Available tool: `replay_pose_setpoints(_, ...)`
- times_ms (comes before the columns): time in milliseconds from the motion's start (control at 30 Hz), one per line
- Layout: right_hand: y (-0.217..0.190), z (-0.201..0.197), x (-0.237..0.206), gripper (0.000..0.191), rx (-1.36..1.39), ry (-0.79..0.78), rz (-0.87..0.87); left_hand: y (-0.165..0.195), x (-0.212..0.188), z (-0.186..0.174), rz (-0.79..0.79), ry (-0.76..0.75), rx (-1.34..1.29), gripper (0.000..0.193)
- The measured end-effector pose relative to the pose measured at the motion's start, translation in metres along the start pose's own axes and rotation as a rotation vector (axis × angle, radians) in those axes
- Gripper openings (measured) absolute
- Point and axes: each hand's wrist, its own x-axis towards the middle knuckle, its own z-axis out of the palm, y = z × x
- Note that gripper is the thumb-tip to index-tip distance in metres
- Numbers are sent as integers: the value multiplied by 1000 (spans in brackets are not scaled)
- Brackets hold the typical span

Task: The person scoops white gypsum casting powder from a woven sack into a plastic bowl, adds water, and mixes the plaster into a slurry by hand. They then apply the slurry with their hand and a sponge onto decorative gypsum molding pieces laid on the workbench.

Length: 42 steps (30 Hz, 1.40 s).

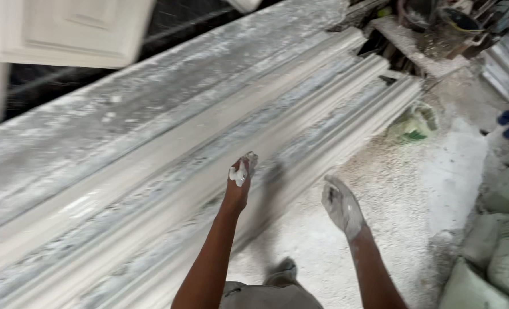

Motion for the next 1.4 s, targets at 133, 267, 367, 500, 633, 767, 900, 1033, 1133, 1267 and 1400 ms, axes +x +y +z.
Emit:
replay_pose_setpoints(133,-42,-131,-34,42,35,75,-80,-86,13,126,-217,-95,82,55)
replay_pose_setpoints(267,-101,-226,-38,39,28,176,-152,-146,19,229,-246,-310,-145,52)
replay_pose_setpoints(367,-137,-273,-33,37,54,315,-141,-180,29,284,-451,-350,-217,51)
replay_pose_setpoints(500,-181,-300,8,40,81,229,-221,-215,73,332,-595,-321,-295,50)
replay_pose_setpoints(633,-238,-313,81,41,-2,183,-225,-253,148,382,-617,-252,-332,50)
replay_pose_setpoints(767,-306,-313,168,40,-92,80,-237,-270,243,435,-617,-177,-342,51)
replay_pose_setpoints(900,-393,-292,269,34,-155,67,-182,-238,342,478,-672,-42,-289,51)
replay_pose_setpoints(1033,-467,-263,357,26,-404,42,-231,-204,428,499,-899,170,-57,55)
replay_pose_setpoints(1133,-511,-234,434,22,-501,43,-203,-211,486,515,-867,275,-216,49)
replay_pose_setpoints(1267,-545,-194,565,20,-888,15,-160,-276,543,529,-573,346,-695,42)
replay_pose_setpoints(1400,-554,-145,713,23,-1205,-269,-257,-345,605,538,-317,322,-693,45)
